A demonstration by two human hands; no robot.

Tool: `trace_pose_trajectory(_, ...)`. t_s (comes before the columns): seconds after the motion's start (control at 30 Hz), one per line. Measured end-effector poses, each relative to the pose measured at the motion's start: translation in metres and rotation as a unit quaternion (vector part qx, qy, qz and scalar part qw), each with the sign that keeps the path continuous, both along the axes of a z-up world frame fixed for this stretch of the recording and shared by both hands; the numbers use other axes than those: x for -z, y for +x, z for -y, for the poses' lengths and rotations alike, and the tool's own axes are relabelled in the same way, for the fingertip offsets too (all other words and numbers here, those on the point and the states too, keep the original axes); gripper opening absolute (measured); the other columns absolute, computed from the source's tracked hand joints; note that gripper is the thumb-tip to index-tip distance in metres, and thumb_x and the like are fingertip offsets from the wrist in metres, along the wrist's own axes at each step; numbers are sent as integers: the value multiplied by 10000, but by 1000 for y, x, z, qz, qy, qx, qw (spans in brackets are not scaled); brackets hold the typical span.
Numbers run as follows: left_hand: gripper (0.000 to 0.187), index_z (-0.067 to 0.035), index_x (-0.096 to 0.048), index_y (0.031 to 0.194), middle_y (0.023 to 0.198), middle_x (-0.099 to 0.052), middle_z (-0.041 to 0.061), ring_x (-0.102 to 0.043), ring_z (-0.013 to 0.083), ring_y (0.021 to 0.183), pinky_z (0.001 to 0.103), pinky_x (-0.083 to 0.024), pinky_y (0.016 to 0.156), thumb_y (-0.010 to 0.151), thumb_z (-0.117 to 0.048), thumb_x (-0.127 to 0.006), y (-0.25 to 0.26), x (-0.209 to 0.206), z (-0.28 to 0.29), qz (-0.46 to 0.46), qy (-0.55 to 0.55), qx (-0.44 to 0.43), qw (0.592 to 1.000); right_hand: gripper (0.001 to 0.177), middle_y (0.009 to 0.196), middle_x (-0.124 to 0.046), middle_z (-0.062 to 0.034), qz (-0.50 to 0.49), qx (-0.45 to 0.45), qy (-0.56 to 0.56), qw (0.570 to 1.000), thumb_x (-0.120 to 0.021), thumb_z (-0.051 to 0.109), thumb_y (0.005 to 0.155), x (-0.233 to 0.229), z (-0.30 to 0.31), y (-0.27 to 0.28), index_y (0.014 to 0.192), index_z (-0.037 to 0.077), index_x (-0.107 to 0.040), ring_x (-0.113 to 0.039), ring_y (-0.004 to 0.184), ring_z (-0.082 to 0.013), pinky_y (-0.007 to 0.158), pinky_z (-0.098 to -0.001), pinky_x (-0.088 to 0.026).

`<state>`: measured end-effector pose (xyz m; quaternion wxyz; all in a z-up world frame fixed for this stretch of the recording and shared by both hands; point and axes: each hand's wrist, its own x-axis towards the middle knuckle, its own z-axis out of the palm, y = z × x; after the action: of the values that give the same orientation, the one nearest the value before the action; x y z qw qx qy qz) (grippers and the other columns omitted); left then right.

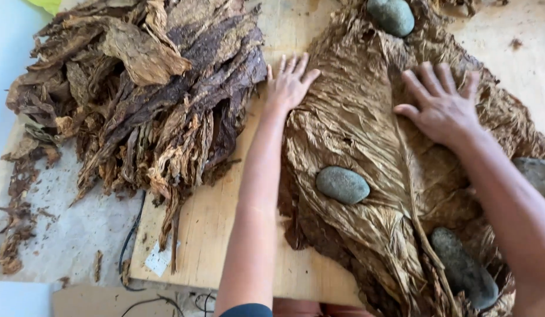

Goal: The person arranges dried brown leaves on a wooden table, placing several smooth stones on top to hold them in place. They repeatedly adjust the leaves and stones, smoothing the surface and repositioning items as needed.

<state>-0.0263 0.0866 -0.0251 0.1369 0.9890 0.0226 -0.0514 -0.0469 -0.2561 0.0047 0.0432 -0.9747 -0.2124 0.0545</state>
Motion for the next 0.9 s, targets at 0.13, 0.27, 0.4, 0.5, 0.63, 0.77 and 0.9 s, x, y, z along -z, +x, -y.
trace_pose_trajectory(0.13,797,-198,-237,1606,1688,-96,87,-59,351,1534,625,-337,1164,976,-673,-125,-20,0,-23,37,-46,14,998,866,1715,114,20,-77,64,-29,995,-101,819,853,-29,25,-16,1610,409,-5,117,1562,-241,1171,-694,94)
trace_pose_trajectory(0.27,684,-43,-420,1502,1574,-389,223,-348,351,1464,505,-286,1229,1052,-530,-250,-44,-23,-5,188,-222,-5,957,852,1711,80,-22,-110,177,48,977,-154,777,878,-60,40,-48,1623,377,-42,127,1539,-329,1185,-670,102)
trace_pose_trajectory(0.4,841,-137,-304,1571,1676,-183,115,-116,327,1554,681,-10,1230,959,-674,-90,-104,-44,60,135,-96,85,983,724,1701,117,-21,-127,202,88,967,-219,641,964,-85,29,-92,1620,391,-42,145,1524,-329,1168,-667,135)
trace_pose_trajectory(0.5,1047,-267,25,1630,1702,108,41,97,360,1559,698,88,1206,738,-803,138,-135,-39,80,-17,79,148,986,813,1707,104,-95,-133,170,66,974,-209,749,899,-45,48,-94,1621,392,-98,160,1531,-382,1146,-699,153)
trace_pose_trajectory(0.63,932,-349,112,1603,1698,182,6,101,366,1577,663,81,1234,816,-846,73,-126,-9,60,5,64,141,988,898,1717,72,-71,-113,188,54,974,-192,840,819,-30,58,-94,1614,431,-106,92,1556,-392,1176,-687,101)
trace_pose_trajectory(0.77,975,-350,141,1594,1715,124,99,48,376,1580,662,52,1230,801,-902,12,-127,7,55,17,74,94,993,931,1716,47,-95,-116,178,66,975,-188,868,784,-23,61,-93,1610,446,-110,91,1548,-423,1178,-696,90)
trace_pose_trajectory(0.9,961,-331,70,1618,1721,65,128,-14,358,1588,615,-7,1258,854,-902,-46,-129,23,50,86,48,59,993,920,1716,4,-103,-102,175,72,977,-200,857,797,-23,61,-96,1611,433,-134,64,1551,-408,1190,-689,51)
